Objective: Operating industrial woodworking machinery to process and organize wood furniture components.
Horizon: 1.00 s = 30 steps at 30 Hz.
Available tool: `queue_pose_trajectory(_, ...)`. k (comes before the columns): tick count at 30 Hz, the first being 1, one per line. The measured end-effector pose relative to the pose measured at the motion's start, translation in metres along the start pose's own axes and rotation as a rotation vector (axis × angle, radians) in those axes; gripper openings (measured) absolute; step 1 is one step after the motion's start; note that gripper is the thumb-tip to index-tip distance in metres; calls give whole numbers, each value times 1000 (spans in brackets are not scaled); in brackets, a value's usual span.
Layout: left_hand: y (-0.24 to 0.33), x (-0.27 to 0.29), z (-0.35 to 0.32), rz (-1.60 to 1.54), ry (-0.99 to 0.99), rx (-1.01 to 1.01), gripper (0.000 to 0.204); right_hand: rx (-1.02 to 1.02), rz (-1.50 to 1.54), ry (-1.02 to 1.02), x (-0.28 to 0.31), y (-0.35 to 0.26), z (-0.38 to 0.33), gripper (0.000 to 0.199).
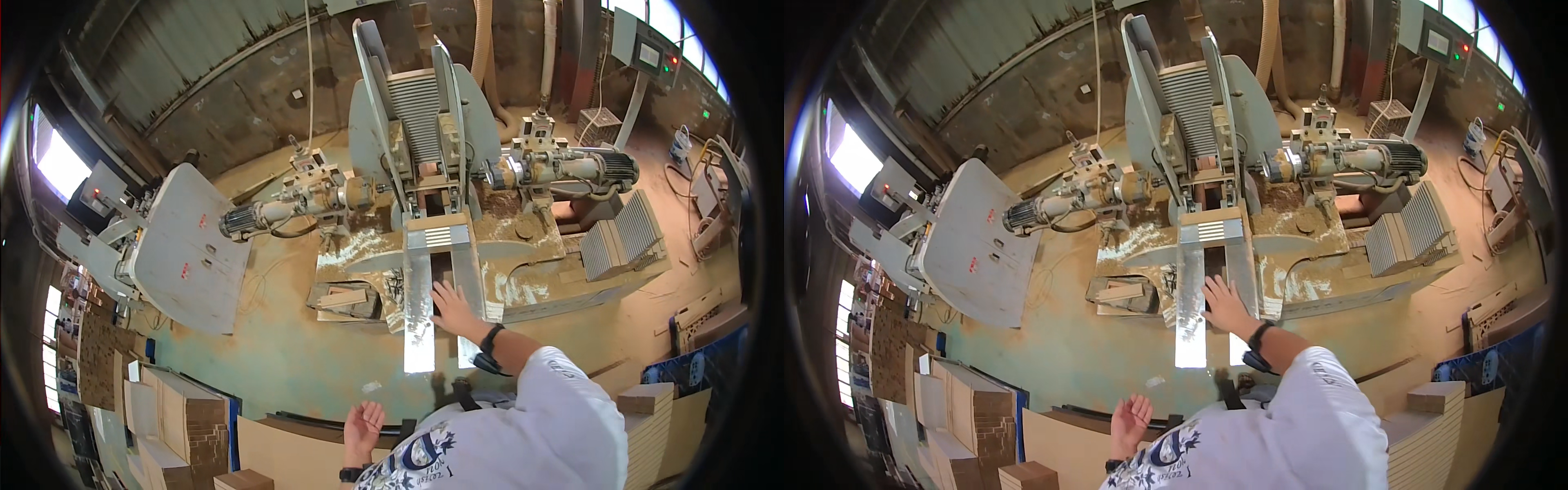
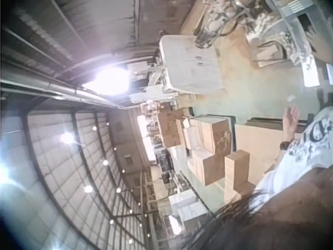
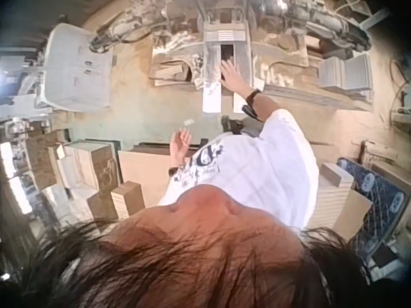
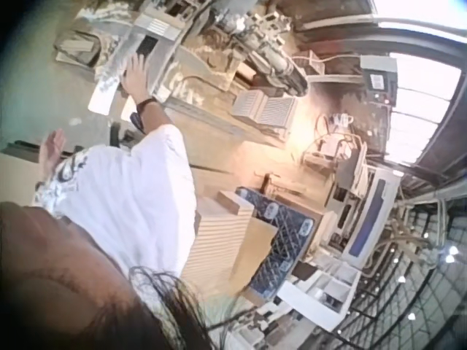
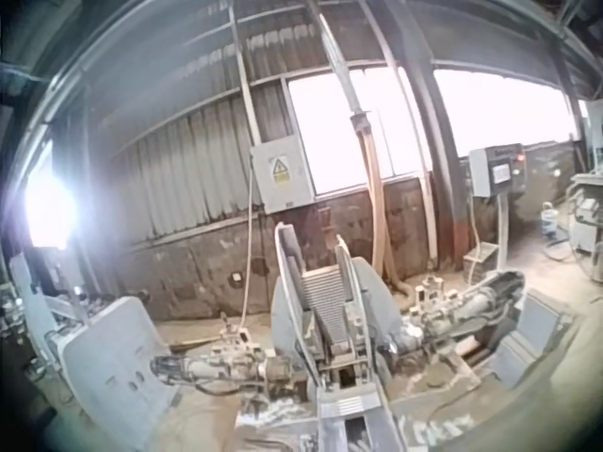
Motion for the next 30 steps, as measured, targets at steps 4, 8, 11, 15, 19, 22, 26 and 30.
queue_pose_trajectory(4, 6, -5, 19, 17, -15, 79, 31, -14, -84, -37, 19, 21, -67, 58)
queue_pose_trajectory(8, 35, -1, 53, 38, -70, 120, 26, -288, -153, 170, -5, 88, -128, 35)
queue_pose_trajectory(11, 59, -10, 96, 183, -69, 174, 28, -485, -204, -242, -29, 170, -217, 35)
queue_pose_trajectory(15, 128, 5, 137, 303, -33, 135, 30, -987, 164, 397, 17, 187, -268, 40)
queue_pose_trajectory(19, 214, 83, 172, 348, -1, 100, 31, -1087, 652, 636, 63, 39, -148, 44)
queue_pose_trajectory(22, 279, 139, 187, 324, 88, 82, 32, -990, 1045, 581, 69, -100, -25, 49)
queue_pose_trajectory(26, 349, 200, 173, 259, 220, 52, 35, -684, 979, 317, 41, -211, 108, 38)
queue_pose_trajectory(30, 408, 271, 158, 161, 323, -47, 35, -527, 760, -123, -27, -273, 228, 42)
Point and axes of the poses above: each hand's wrist, its own z-axis towards the middle knuckle, its own x-axis out of the back of the hand, y = z × x, the point moved 6 cm from there along z, towards the middle knuckle, and after that the axes turned 3 degrees about -y, right-handed, at the moved point
